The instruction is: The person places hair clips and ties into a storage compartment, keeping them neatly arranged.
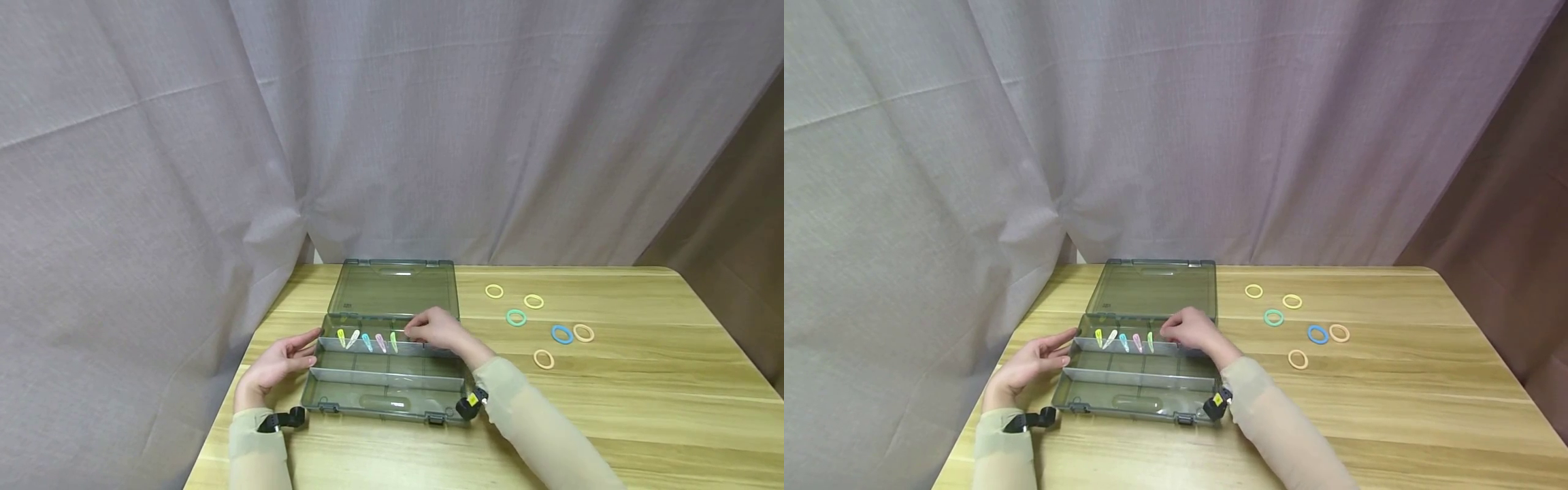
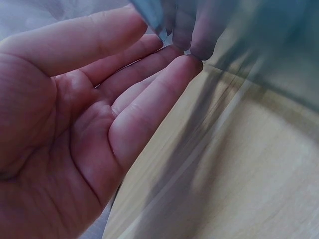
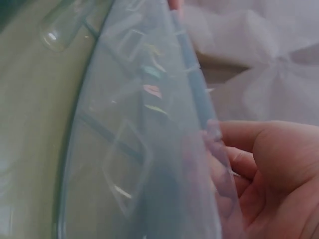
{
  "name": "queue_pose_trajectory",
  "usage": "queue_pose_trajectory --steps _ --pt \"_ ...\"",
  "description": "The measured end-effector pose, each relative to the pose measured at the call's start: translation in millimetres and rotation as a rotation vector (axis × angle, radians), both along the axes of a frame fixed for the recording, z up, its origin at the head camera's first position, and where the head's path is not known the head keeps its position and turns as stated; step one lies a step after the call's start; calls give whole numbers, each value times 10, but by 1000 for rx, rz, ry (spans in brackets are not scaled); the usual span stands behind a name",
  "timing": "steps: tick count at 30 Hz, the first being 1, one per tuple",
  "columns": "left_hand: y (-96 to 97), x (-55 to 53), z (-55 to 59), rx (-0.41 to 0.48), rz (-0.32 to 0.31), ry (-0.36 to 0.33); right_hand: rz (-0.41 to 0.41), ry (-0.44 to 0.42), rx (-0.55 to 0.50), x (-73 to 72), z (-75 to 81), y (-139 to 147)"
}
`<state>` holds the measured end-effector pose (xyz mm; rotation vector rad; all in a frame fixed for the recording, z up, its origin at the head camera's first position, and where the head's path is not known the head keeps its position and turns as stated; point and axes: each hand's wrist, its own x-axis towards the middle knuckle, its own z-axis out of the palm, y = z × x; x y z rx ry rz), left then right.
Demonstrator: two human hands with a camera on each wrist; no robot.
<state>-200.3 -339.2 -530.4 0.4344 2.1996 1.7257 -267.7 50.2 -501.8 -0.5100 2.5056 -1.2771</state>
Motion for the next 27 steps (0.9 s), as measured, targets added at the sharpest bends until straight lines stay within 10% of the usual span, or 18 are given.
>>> queue_pose_trajectory --steps 15,27 --pt "17 14 3 20 -3 -1 -60 133 -206 223 33 947" --pt "-10 27 22 -4 1 -1 -177 260 -35 546 -109 2086"
